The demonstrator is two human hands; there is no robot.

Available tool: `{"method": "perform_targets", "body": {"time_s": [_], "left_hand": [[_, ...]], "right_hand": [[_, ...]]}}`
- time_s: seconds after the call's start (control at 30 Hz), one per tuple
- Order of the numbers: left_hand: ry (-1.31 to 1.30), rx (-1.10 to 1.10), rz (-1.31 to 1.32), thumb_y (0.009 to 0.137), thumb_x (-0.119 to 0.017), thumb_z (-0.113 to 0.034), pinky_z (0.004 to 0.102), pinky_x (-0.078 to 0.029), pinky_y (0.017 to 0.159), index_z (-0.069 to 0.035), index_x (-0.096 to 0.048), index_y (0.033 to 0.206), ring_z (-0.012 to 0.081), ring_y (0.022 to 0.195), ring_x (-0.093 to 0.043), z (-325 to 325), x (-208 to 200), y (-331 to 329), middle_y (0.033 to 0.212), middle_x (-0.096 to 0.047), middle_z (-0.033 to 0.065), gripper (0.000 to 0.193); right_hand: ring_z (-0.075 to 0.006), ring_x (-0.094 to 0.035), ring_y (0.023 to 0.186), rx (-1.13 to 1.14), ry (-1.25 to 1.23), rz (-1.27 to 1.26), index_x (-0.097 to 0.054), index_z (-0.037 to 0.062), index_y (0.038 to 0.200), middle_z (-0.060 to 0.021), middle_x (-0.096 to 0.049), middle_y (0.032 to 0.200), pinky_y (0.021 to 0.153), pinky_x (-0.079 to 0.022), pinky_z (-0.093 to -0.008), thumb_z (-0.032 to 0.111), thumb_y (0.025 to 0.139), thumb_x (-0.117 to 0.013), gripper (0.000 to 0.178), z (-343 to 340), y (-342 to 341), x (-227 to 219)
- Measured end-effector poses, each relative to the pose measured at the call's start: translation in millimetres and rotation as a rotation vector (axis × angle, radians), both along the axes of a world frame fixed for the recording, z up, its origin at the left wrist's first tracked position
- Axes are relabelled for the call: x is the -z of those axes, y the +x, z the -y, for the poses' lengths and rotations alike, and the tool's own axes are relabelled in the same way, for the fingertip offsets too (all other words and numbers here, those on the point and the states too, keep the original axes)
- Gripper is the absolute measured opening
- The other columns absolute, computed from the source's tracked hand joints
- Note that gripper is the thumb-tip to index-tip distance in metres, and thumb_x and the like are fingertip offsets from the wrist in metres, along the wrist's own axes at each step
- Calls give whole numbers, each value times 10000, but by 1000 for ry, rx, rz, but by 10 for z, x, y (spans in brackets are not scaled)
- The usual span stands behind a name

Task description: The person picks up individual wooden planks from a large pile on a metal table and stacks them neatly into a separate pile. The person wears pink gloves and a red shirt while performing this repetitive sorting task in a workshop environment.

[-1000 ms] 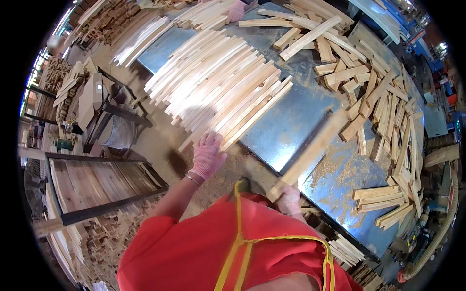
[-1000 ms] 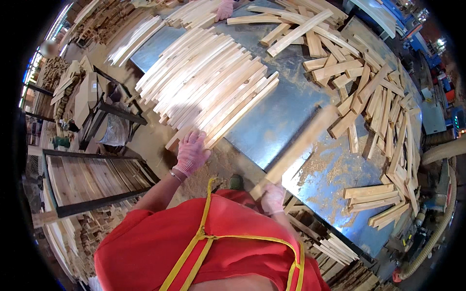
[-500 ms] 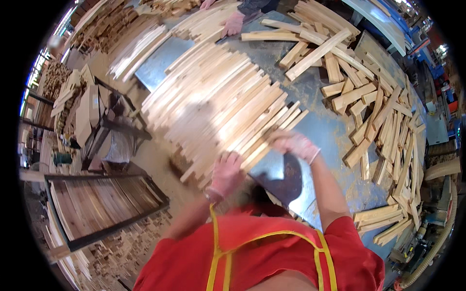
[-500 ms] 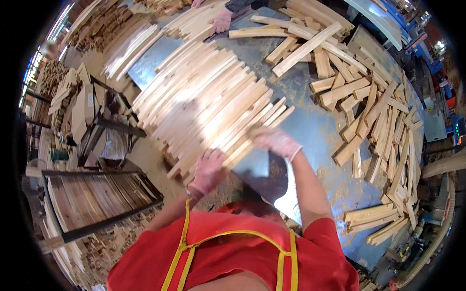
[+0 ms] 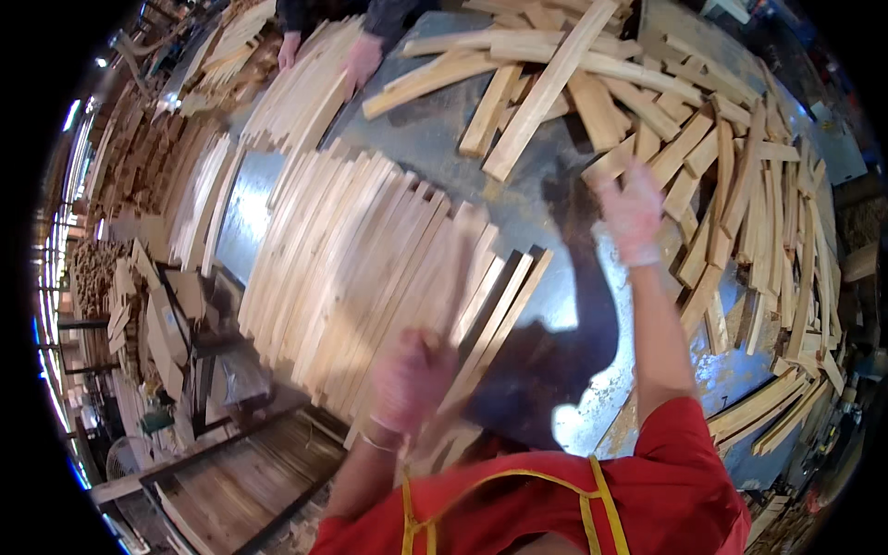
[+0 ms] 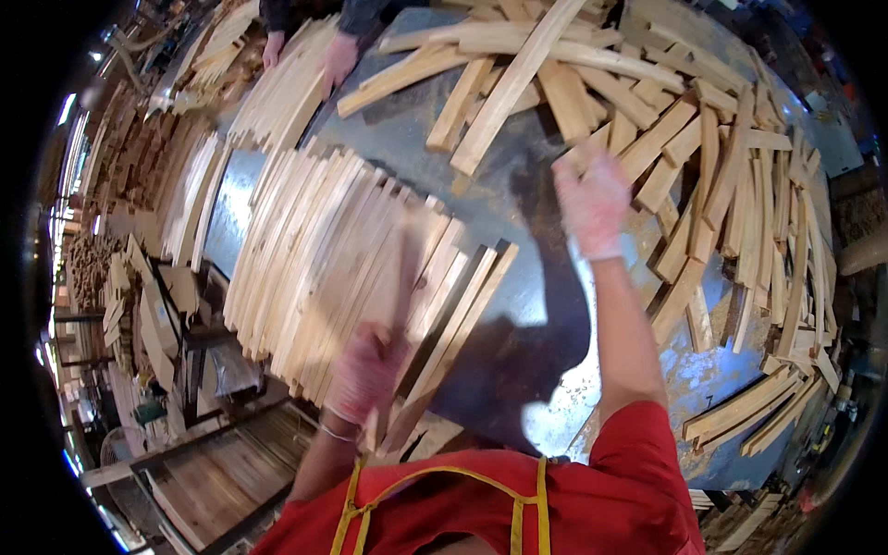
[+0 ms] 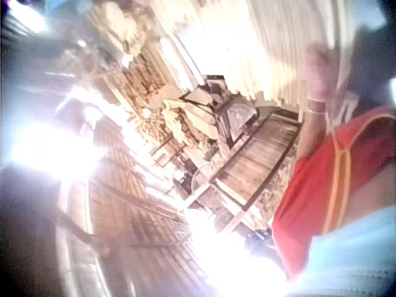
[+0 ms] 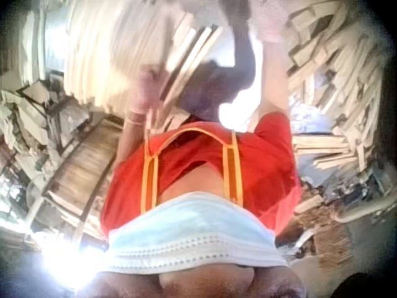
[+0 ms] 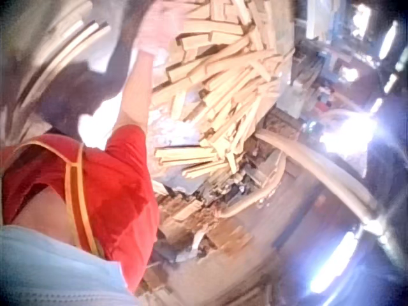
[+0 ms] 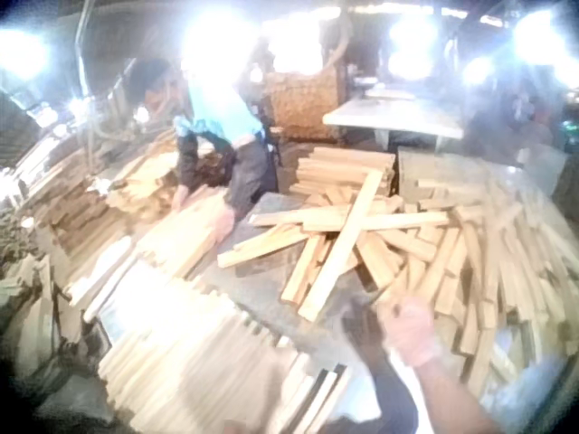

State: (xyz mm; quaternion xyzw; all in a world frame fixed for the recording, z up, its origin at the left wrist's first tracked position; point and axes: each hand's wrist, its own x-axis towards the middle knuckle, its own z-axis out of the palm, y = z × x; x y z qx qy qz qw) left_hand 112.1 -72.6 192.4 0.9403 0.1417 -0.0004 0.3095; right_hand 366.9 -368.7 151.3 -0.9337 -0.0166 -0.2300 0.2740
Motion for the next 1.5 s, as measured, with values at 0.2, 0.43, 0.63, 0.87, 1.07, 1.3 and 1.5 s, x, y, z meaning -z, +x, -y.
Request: {"method": "perform_targets", "body": {"time_s": [0.2, 0.43, 0.63, 0.87, 1.07, 1.3, 1.5], "left_hand": [[77, -44, -275, 901, -790, -338, 466, -559, 856, -52, -707, 1229, 377, 979, -729, -1031, -338, 846, 1043, -748, 206, 443], [418, -20, 79, 862, -819, -322, 499, -560, 979, -88, -595, 1425, 399, 1188, -670, -1467, 122, 10, 1361, -666, 177, 649], [416, -27, 111, 845, -812, -287, 498, -522, 1044, -79, -642, 1361, 408, 1209, -652, -1757, 570, -1396, 1386, -654, 176, 582], [294, -453, 71, 863, -813, -289, 464, -428, 1185, -39, -586, 1482, 415, 1422, -516, -2327, 883, -2619, 1569, -517, 239, 705], [202, -390, 211, 850, -823, -265, 485, -417, 1192, -47, -585, 1486, 433, 1401, -523, -2198, 870, -2750, 1532, -542, 252, 713], [156, 265, 328, 867, -814, -318, 508, -519, 963, -116, -692, 1222, 340, 1112, -668, -1022, 632, -2008, 1246, -685, 141, 426], [348, 375, -1, 927, -675, -387, 529, -513, 964, -99, -646, 1307, 365, 1044, -692, -325, 639, -1306, 1091, -716, 147, 478]], "right_hand": [[-451, -567, 1323, 293, -284, -341, -550, 35, 1465, -247, -570, 1487, 1149, -459, -466, 321, 785, -746, 763, 748, 334, 524], [-352, -640, 1181, 50, 188, -376, -540, -9, 1462, -291, -596, 1459, 1013, -533, -374, 15, 845, -612, 621, 1567, -1211, 600], [-271, -659, 1116, 169, 1565, -572, -567, 78, 1435, -109, -669, 1223, 1012, -561, -432, -10, 932, -685, 524, 356, -3365, 622], [-316, -673, 1148, 31, 920, -911, -432, 4, 1572, -195, -681, 1317, 1020, -545, -400, 204, 952, -785, 741, -1132, -4183, 836], [-354, -600, 1390, -505, 247, -985, -594, 11, 1504, -209, -609, 1534, 1185, -453, -394, 599, 938, -714, 825, -1070, -3213, 515], [-381, -399, 1554, -172, -282, -595, -481, 98, 1606, -236, -472, 1643, 1239, -374, -428, 542, 974, -675, 796, -869, -1217, 105], [-352, -533, 1462, -326, 216, -702, -580, 99, 1546, -216, -556, 1585, 1212, -408, -417, 607, 990, -634, 756, -750, -1038, 43]]}}
